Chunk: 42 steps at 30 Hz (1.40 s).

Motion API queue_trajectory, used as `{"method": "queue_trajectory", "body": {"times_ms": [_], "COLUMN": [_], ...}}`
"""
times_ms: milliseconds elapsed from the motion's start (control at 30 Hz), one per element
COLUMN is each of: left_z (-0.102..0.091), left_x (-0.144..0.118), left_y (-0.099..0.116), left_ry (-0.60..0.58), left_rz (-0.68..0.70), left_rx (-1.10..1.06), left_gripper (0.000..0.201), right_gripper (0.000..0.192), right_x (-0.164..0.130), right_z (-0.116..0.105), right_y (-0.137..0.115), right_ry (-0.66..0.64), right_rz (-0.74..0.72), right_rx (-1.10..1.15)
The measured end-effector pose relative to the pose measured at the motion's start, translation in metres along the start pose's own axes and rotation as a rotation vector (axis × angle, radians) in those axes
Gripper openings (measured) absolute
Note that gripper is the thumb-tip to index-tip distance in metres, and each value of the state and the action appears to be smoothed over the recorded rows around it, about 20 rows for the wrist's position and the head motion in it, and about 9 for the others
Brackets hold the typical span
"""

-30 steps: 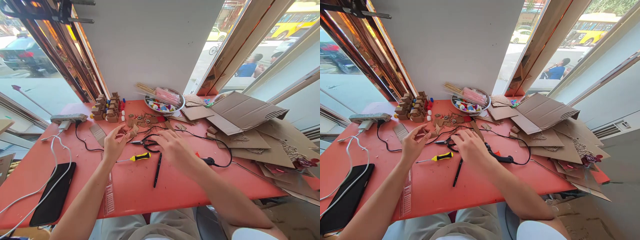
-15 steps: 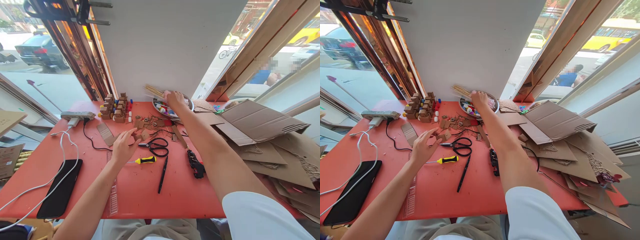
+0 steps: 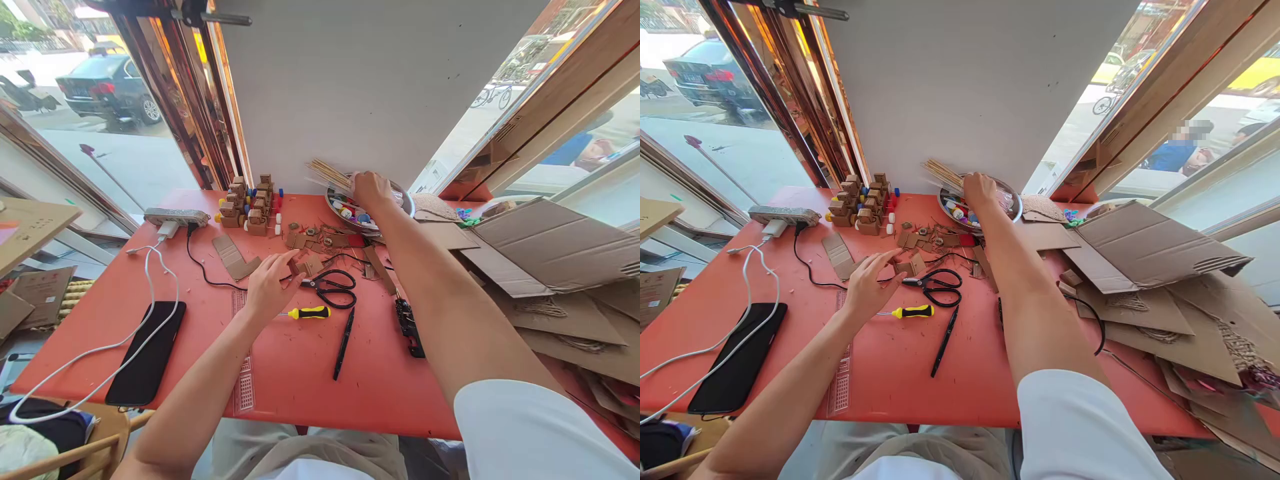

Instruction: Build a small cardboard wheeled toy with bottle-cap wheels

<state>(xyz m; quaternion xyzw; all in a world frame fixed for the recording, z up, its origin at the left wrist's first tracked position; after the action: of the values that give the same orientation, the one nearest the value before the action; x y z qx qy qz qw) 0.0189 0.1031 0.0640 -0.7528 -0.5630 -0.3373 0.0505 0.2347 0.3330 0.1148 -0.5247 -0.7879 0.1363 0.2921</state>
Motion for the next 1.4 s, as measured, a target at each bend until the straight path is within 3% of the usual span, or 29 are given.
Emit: {"method": "queue_trajectory", "body": {"times_ms": [67, 200, 267, 333, 433, 600, 900, 1067, 1267, 1400], "left_z": [0.002, 0.008, 0.013, 0.017, 0.021, 0.020, 0.017, 0.012, 0.008, 0.005], "left_x": [0.000, 0.001, 0.003, 0.004, 0.005, 0.005, 0.003, 0.001, 0.003, 0.005], "left_y": [-0.002, -0.012, -0.017, -0.023, -0.026, -0.012, 0.014, 0.024, 0.014, 0.014], "left_ry": [-0.003, -0.035, -0.049, -0.063, -0.090, -0.133, -0.175, -0.170, -0.075, -0.086], "left_rz": [-0.014, -0.090, -0.137, -0.191, -0.260, -0.254, -0.260, -0.301, -0.416, -0.392], "left_rx": [-0.002, -0.080, -0.181, -0.317, -0.494, -0.622, -0.937, -1.069, -1.164, -1.152], "left_gripper": [0.036, 0.037, 0.037, 0.038, 0.041, 0.037, 0.026, 0.042, 0.045, 0.046], "right_gripper": [0.018, 0.011, 0.009, 0.022, 0.038, 0.049, 0.021, 0.013, 0.030, 0.038], "right_x": [-0.001, -0.013, -0.032, -0.061, -0.111, -0.170, -0.215, -0.224, -0.231, -0.233], "right_z": [-0.006, -0.021, -0.037, -0.040, -0.032, -0.004, 0.050, 0.081, 0.098, 0.100], "right_y": [-0.012, -0.054, -0.069, -0.077, -0.084, -0.084, -0.066, -0.076, -0.100, -0.096], "right_ry": [0.023, 0.106, 0.214, 0.233, 0.216, 0.182, 0.255, 0.122, -0.075, -0.033], "right_rz": [0.022, -0.080, -0.128, -0.119, -0.016, 0.157, 0.478, 0.684, 0.668, 0.658], "right_rx": [0.007, 0.181, 0.564, 0.918, 1.241, 1.525, 1.853, 1.973, 2.005, 1.949]}}
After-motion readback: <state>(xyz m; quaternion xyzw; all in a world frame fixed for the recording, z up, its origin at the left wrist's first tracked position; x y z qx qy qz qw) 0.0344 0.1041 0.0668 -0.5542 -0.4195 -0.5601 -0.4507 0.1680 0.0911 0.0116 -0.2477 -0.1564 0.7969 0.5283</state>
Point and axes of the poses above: each hand's wrist, its own x-axis towards the middle knuckle, its own z-axis out of the palm, y = z × x, the point moved 10 cm from there along x, towards the middle knuckle, and after that the axes turned 15 degrees about x, right-handed, at the moved point
